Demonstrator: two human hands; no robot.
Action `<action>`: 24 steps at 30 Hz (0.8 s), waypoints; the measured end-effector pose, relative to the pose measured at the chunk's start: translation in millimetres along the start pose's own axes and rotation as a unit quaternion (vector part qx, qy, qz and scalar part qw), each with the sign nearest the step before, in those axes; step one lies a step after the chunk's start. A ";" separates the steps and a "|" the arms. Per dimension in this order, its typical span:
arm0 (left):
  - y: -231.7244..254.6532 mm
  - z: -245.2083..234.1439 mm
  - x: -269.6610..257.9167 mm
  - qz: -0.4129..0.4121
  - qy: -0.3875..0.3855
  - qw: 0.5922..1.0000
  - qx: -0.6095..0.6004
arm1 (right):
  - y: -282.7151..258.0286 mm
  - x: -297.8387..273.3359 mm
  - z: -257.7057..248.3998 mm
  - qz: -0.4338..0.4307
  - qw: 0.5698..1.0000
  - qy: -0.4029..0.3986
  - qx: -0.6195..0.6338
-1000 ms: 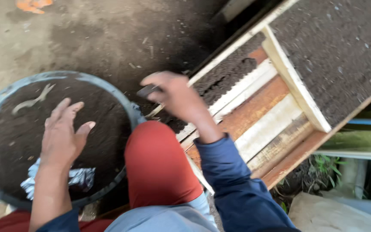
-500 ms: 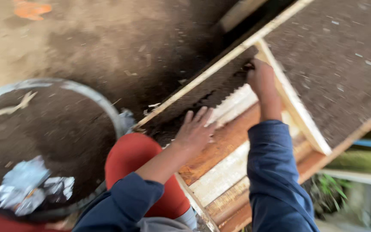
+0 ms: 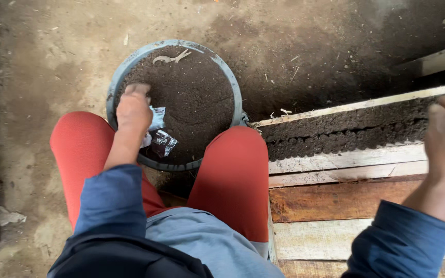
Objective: The person scoops soil from a bucket and places it into a wooden seed tray, forming small mounds in a row. They repeatedly take handfuls of soil, shape them, and arrange them in the tray compartments.
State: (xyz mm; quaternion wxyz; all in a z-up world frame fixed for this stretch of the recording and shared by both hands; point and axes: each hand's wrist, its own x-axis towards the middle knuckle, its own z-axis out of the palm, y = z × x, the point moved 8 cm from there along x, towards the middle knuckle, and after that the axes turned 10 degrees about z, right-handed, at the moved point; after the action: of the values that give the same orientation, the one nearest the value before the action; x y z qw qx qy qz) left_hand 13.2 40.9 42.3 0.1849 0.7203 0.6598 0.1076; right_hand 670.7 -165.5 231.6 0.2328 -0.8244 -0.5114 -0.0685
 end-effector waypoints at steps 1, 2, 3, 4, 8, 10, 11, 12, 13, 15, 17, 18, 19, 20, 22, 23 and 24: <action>-12.8 9.6 1.0 0.005 0.003 1.000 0.004 | -13.8 -5.9 4.6 0.004 1.000 0.005 0.003; -33.7 25.7 2.5 -0.036 -0.049 0.997 0.045 | -36.2 -11.7 7.2 -0.042 0.995 0.006 0.096; -53.4 42.0 5.4 -0.075 -0.101 0.988 0.085 | -57.9 -17.7 5.9 -0.087 0.979 0.010 0.184; -50.2 43.1 7.5 -0.068 -0.099 0.989 0.088 | -90.7 -26.9 2.5 -0.083 0.979 0.017 0.184; -73.4 59.5 11.4 -0.034 -0.033 0.994 0.097 | -224.6 -67.7 25.0 -0.120 0.970 -0.022 0.209; -90.7 69.2 1.8 -0.017 0.006 0.993 0.117 | -278.8 -89.1 52.6 -0.104 0.975 -0.042 0.194; -97.4 69.6 2.3 -0.031 -0.006 0.990 0.141 | -316.1 -100.7 69.0 -0.145 0.960 -0.094 0.219; -104.0 68.5 2.6 -0.045 -0.018 0.985 0.164 | -353.8 -113.5 83.9 -0.186 0.941 -0.144 0.243; -91.0 54.2 0.5 -0.047 -0.014 0.986 0.160 | -375.7 -121.2 99.7 -0.191 0.941 -0.143 0.241; -66.1 39.8 -8.5 -0.035 -0.094 0.983 0.155 | -416.6 -142.4 145.6 -0.167 0.923 -0.240 0.249; -90.0 55.9 -6.0 -0.001 -0.036 0.999 0.027 | -440.7 -150.5 193.8 -0.145 0.925 -0.253 0.243; -97.0 60.5 -3.5 0.033 0.022 0.994 -0.098 | -448.8 -152.7 218.5 -0.120 0.926 -0.265 0.239; -97.9 57.3 -4.3 0.038 0.022 0.994 -0.102 | -456.9 -155.8 238.0 -0.119 0.929 -0.260 0.236; -103.9 54.3 -6.1 0.005 0.033 0.987 -0.158 | -453.5 -159.1 269.6 -0.021 0.910 -0.325 0.255; -105.9 47.7 -6.2 -0.020 0.046 0.975 -0.218 | -458.2 -167.6 300.5 0.077 0.883 -0.375 0.273; -105.0 42.8 -6.4 -0.030 0.067 0.963 -0.259 | -463.3 -173.2 304.6 0.118 0.856 -0.393 0.314; -103.8 38.6 -6.8 -0.039 0.089 0.949 -0.299 | -468.3 -179.0 308.9 0.157 0.826 -0.409 0.354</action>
State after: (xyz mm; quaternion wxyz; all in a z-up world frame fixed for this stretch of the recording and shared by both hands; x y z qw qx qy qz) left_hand -66.6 35.6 -34.6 0.3365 0.5932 0.6390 0.3557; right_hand 138.5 2.2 43.2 0.2863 -0.7070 -0.4125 0.4981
